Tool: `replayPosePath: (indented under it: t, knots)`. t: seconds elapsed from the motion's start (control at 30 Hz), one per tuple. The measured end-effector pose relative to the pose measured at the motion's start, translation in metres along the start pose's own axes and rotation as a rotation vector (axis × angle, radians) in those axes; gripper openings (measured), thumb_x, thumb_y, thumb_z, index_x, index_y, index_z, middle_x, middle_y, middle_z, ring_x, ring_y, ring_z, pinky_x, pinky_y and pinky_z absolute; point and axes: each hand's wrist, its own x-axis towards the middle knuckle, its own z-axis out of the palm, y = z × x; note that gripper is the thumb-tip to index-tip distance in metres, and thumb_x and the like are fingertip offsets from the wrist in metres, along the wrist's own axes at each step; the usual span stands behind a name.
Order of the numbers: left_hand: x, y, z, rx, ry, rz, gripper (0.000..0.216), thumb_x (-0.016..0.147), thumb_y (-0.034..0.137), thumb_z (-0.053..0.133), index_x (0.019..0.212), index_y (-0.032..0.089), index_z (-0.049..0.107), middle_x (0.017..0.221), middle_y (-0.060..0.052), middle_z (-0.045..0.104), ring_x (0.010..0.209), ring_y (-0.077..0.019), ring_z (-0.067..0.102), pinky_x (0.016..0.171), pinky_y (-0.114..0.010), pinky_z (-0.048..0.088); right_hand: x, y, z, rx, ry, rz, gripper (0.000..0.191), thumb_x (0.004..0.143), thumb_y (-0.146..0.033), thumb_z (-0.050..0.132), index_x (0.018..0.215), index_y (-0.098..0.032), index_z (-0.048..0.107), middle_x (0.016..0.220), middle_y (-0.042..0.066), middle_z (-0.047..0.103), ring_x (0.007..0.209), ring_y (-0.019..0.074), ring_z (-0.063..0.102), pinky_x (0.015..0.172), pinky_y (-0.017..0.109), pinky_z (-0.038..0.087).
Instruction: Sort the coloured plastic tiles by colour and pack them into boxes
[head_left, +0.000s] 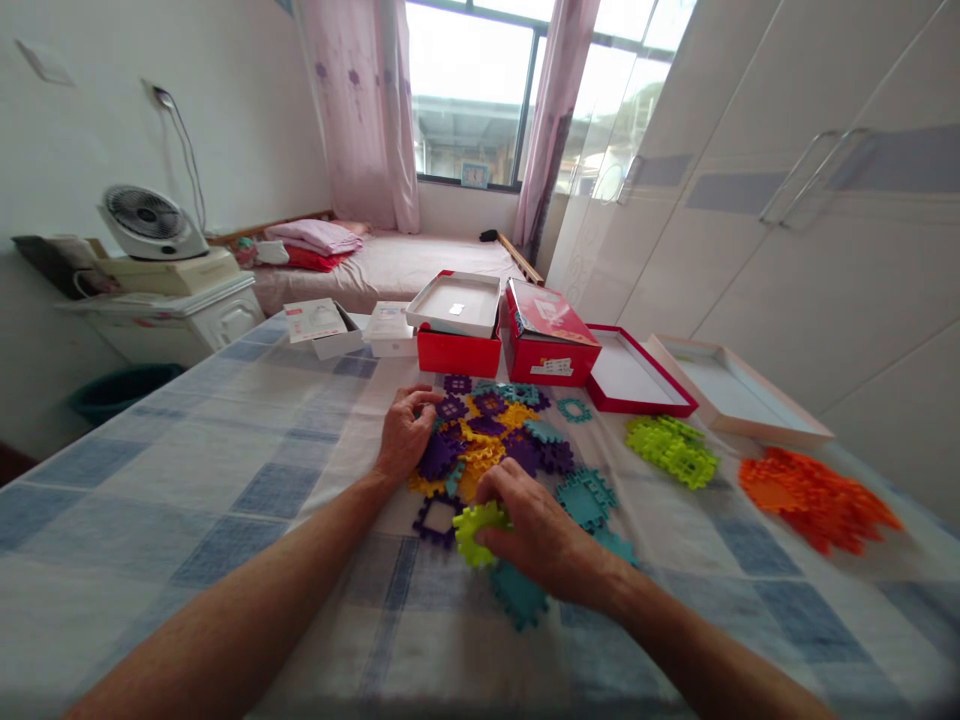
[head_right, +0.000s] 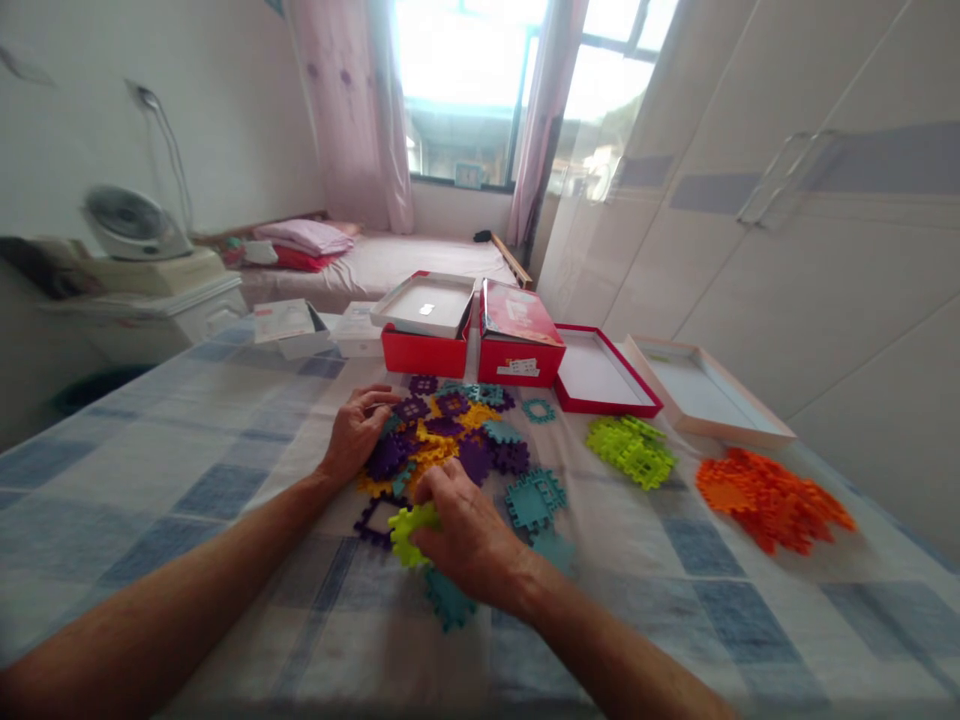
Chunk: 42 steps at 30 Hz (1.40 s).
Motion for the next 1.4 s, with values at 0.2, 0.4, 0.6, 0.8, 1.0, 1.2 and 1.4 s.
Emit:
replayPosePath:
  t: [0.2, 0.4, 0.6, 0.8, 1.0, 1.2, 1.4]
  knots:
    - [0.0, 0.001, -0.001, 0.008, -0.011, 0.0, 0.024, 0.073, 0.024, 0.046, 0.079, 0.017, 0.068, 0.106, -0.006, 0.058, 0.099, -0.0187, 0.056, 0.092, -0.029, 0.041, 0.005, 0.0, -0.016, 0.287, 0.212, 0.128, 0.015, 0.076, -0.017, 0.052, 0.09, -0.02, 0.048, 0.078, -0.002, 0.053, 0.069, 0.0109, 0.048, 0.064, 0.023, 0.04]
    - [0.001, -0.004, -0.003, 0.003, -0.024, -0.013, 0.024, 0.073, 0.028, 0.047, 0.081, 0.018, 0.068, 0.11, -0.007, 0.057, 0.103, -0.0217, 0.055, 0.094, -0.033, 0.041, -0.015, 0.057, -0.079, 0.187, 0.535, 0.277, 0.027, 0.077, -0.029, 0.051, 0.102, -0.02, 0.053, 0.086, 0.002, 0.059, 0.068, 0.0127, 0.053, 0.063, 0.026, 0.045]
    - [0.002, -0.004, -0.003, 0.004, -0.027, -0.024, 0.024, 0.071, 0.031, 0.05, 0.08, 0.019, 0.068, 0.11, -0.007, 0.057, 0.103, -0.0226, 0.055, 0.093, -0.033, 0.041, -0.044, 0.146, -0.145, -0.247, 0.7, 0.574, 0.03, 0.073, -0.03, 0.05, 0.099, -0.018, 0.06, 0.085, 0.006, 0.065, 0.074, 0.0193, 0.059, 0.069, 0.032, 0.046]
    - [0.001, -0.003, -0.003, -0.007, -0.028, -0.049, 0.026, 0.071, 0.032, 0.049, 0.082, 0.017, 0.068, 0.111, -0.008, 0.056, 0.106, -0.0237, 0.054, 0.094, -0.034, 0.041, -0.05, 0.17, -0.146, -0.6, 0.646, 0.554, 0.03, 0.076, -0.023, 0.046, 0.101, -0.015, 0.061, 0.102, 0.013, 0.061, 0.098, 0.0266, 0.055, 0.086, 0.039, 0.043]
    - [0.002, -0.003, -0.003, 0.014, -0.025, -0.026, 0.025, 0.072, 0.029, 0.048, 0.082, 0.018, 0.068, 0.11, -0.007, 0.056, 0.104, -0.022, 0.054, 0.095, -0.033, 0.039, -0.052, 0.111, -0.115, -0.462, 0.445, 0.28, 0.027, 0.083, -0.029, 0.047, 0.104, -0.018, 0.061, 0.103, 0.01, 0.059, 0.098, 0.0229, 0.055, 0.09, 0.038, 0.041]
    - [0.002, -0.003, -0.003, 0.018, -0.017, -0.021, 0.024, 0.071, 0.029, 0.048, 0.08, 0.019, 0.068, 0.109, -0.007, 0.058, 0.103, -0.022, 0.055, 0.095, -0.033, 0.039, -0.047, 0.068, -0.071, -0.39, 0.095, 0.234, 0.042, 0.075, -0.036, 0.063, 0.114, -0.019, 0.06, 0.112, 0.01, 0.059, 0.106, 0.0253, 0.052, 0.093, 0.04, 0.038]
    - [0.002, -0.003, -0.003, 0.013, -0.032, -0.005, 0.024, 0.072, 0.027, 0.048, 0.081, 0.018, 0.068, 0.108, -0.007, 0.057, 0.102, -0.0219, 0.055, 0.095, -0.034, 0.039, -0.04, 0.07, -0.061, -0.436, 0.11, 0.397, 0.052, 0.069, -0.031, 0.067, 0.115, -0.012, 0.057, 0.111, 0.016, 0.056, 0.106, 0.029, 0.05, 0.09, 0.041, 0.038]
